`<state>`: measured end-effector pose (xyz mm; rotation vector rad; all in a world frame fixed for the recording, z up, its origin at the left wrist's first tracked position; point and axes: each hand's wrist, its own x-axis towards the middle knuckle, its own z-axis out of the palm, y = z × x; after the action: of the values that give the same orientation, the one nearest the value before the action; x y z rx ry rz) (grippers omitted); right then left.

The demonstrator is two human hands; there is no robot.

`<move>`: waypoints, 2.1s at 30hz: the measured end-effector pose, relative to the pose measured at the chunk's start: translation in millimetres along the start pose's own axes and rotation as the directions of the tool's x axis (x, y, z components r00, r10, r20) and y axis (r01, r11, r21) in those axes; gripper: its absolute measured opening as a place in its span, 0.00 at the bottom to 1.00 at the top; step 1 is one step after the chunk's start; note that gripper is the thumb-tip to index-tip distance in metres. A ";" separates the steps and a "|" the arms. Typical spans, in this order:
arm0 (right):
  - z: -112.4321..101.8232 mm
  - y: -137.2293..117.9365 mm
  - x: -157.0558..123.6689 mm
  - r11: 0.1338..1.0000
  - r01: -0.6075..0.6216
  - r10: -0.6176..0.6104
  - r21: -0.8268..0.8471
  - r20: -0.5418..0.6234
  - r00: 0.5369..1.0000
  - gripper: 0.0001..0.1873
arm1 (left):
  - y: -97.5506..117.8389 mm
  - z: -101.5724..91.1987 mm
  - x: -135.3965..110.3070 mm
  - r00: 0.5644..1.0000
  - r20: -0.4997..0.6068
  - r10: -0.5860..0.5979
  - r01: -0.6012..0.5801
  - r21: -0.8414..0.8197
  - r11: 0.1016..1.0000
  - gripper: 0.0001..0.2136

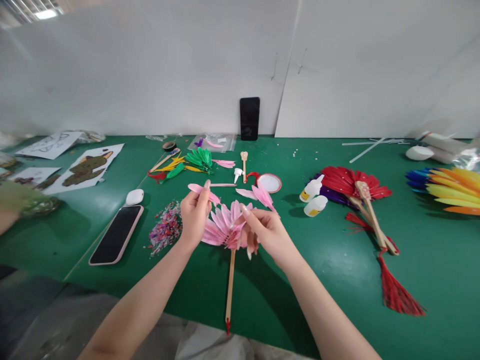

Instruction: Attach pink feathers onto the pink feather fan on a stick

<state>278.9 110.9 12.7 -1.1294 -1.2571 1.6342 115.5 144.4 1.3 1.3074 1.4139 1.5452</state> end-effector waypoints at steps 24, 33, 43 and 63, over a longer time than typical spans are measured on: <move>4.0 17.5 1.4 0.479 0.204 -0.275 -0.854 0.075 0.959 0.22 | 1.9 1.1 1.8 0.989 0.125 0.083 -0.107 0.195 0.975 0.21; 5.6 17.2 1.1 0.532 0.217 -0.257 -0.819 0.088 0.963 0.21 | 3.6 1.7 0.9 0.987 0.141 0.080 -0.107 0.195 0.975 0.20; 8.5 7.8 -3.4 0.837 0.258 -0.227 -0.483 0.124 0.966 0.21 | 4.6 0.7 2.2 0.988 0.144 0.061 -0.086 0.181 0.980 0.20; 4.2 17.7 -0.5 0.446 0.270 -0.278 -0.854 0.155 0.948 0.18 | 3.5 -0.3 4.3 0.988 0.155 0.018 -0.044 0.166 0.985 0.21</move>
<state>274.1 105.4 -3.9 -1.3702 -2.2539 0.6507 114.5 147.6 5.8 1.5222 1.4570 1.3363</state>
